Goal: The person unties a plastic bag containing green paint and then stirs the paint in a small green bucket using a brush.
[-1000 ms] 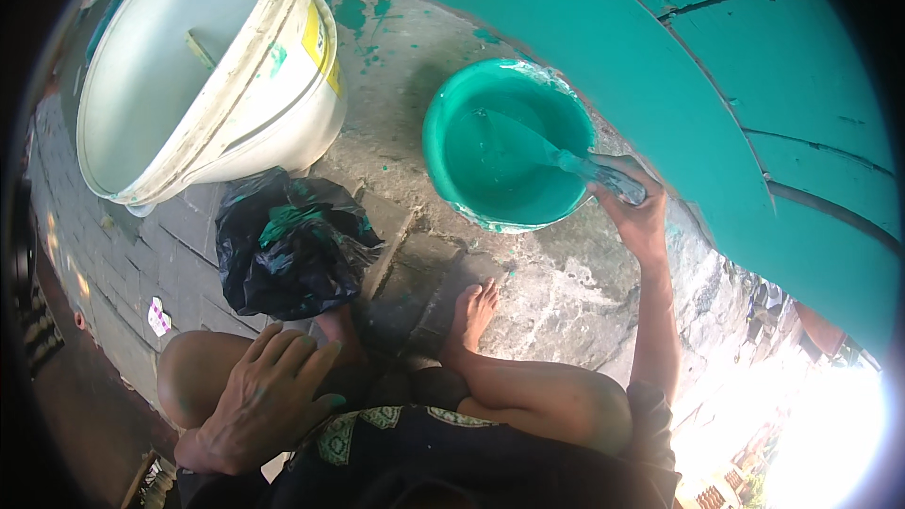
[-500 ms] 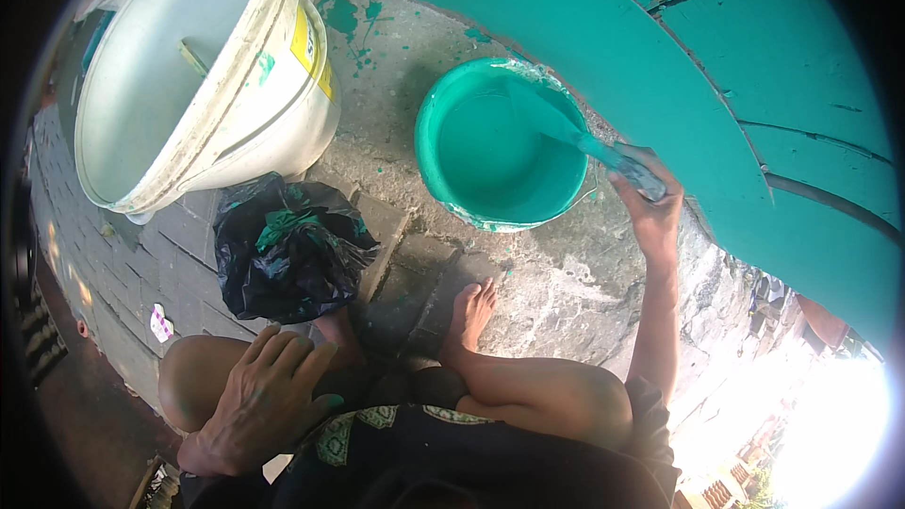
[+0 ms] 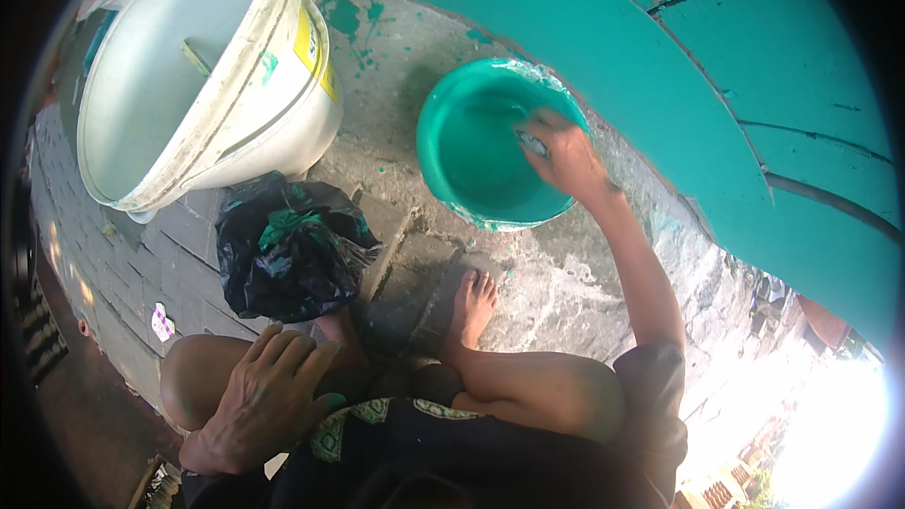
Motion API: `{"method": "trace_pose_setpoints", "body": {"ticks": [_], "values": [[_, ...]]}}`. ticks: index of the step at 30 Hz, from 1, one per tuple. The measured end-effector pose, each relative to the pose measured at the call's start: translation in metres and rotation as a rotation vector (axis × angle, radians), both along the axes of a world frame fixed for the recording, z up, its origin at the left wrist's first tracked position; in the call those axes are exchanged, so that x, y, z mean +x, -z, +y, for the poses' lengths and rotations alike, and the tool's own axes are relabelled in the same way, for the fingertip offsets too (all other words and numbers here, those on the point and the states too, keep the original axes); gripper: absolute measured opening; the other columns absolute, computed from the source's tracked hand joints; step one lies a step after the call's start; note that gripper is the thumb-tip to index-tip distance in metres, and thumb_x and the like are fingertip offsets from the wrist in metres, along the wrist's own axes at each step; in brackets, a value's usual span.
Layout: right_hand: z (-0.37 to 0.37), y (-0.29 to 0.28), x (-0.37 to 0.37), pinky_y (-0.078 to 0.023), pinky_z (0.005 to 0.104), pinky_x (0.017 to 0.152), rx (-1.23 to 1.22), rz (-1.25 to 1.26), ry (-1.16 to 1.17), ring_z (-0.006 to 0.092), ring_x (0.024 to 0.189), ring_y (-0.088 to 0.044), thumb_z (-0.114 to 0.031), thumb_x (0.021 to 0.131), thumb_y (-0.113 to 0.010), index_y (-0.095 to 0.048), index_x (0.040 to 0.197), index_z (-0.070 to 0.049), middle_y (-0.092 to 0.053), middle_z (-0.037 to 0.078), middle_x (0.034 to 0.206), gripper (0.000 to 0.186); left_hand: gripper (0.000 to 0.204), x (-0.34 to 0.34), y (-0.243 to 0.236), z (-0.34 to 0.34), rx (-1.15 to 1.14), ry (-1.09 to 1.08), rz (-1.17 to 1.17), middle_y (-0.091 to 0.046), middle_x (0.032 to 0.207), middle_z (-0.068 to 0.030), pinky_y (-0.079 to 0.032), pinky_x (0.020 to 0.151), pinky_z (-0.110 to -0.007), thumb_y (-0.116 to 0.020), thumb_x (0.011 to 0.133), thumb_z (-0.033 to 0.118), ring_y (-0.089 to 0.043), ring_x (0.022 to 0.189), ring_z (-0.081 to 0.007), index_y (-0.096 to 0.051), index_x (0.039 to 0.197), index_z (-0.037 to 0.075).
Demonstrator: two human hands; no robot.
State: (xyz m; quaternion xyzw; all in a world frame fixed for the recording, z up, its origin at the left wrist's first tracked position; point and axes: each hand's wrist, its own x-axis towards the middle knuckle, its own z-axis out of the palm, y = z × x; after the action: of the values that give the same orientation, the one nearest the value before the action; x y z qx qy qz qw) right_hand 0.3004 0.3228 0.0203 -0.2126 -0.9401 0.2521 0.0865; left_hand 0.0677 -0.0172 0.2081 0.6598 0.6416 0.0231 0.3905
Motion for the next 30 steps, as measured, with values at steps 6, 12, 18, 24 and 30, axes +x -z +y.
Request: {"method": "trace_pose_setpoints", "body": {"ticks": [6,12,18,24,30], "values": [[0.009,-0.006,-0.019,-0.056,0.0437,0.075,-0.036,-0.109,-0.026,0.0383,0.087,-0.068,0.0,0.077,-0.076,-0.07,0.112,-0.004,-0.066,0.016,0.104,0.035,0.059,0.0,0.0,-0.002,-0.006,0.009,0.005,-0.059,0.101,-0.0151,-0.044,0.101,-0.044,-0.076,0.077,0.023,-0.057,0.104,-0.0303,-0.057,0.125,-0.004],[0.009,0.01,-0.011,-0.055,0.0431,0.079,0.028,-0.104,-0.065,0.0376,0.093,-0.067,-0.001,0.078,-0.076,-0.069,0.114,-0.004,-0.066,0.017,0.106,0.037,0.059,0.0,0.0,-0.004,-0.004,0.008,0.009,-0.059,0.102,-0.0151,-0.044,0.103,-0.046,-0.075,0.078,0.025,-0.057,0.106,-0.0306,-0.057,0.126,-0.004],[0.007,0.023,-0.021,-0.055,0.0441,0.083,0.011,-0.125,-0.131,0.0375,0.097,-0.066,0.0,0.078,-0.075,-0.069,0.112,-0.005,-0.066,0.017,0.106,0.035,0.059,0.0,-0.001,-0.006,-0.012,0.013,0.017,-0.058,0.102,-0.0153,-0.043,0.104,-0.047,-0.075,0.079,0.026,-0.057,0.107,-0.0308,-0.056,0.127,-0.003],[-0.01,0.018,-0.016,-0.055,0.0455,0.09,-0.075,-0.259,-0.165,0.037,0.105,-0.064,-0.002,0.079,-0.072,-0.069,0.116,-0.004,-0.063,0.019,0.11,0.037,0.059,-0.001,-0.001,-0.006,-0.011,0.012,0.022,-0.058,0.103,-0.0154,-0.043,0.104,-0.047,-0.075,0.079,0.025,-0.057,0.107,-0.0309,-0.056,0.127,-0.004],[-0.035,0.007,0.001,-0.054,0.0461,0.091,-0.111,-0.256,-0.147,0.0371,0.104,-0.065,-0.002,0.082,-0.067,-0.068,0.116,-0.003,-0.062,0.018,0.112,0.034,0.059,-0.002,-0.001,-0.006,0.002,0.0,0.011,-0.058,0.101,-0.0145,-0.044,0.103,-0.046,-0.075,0.077,0.022,-0.057,0.106,-0.0301,-0.057,0.127,-0.004]]}}
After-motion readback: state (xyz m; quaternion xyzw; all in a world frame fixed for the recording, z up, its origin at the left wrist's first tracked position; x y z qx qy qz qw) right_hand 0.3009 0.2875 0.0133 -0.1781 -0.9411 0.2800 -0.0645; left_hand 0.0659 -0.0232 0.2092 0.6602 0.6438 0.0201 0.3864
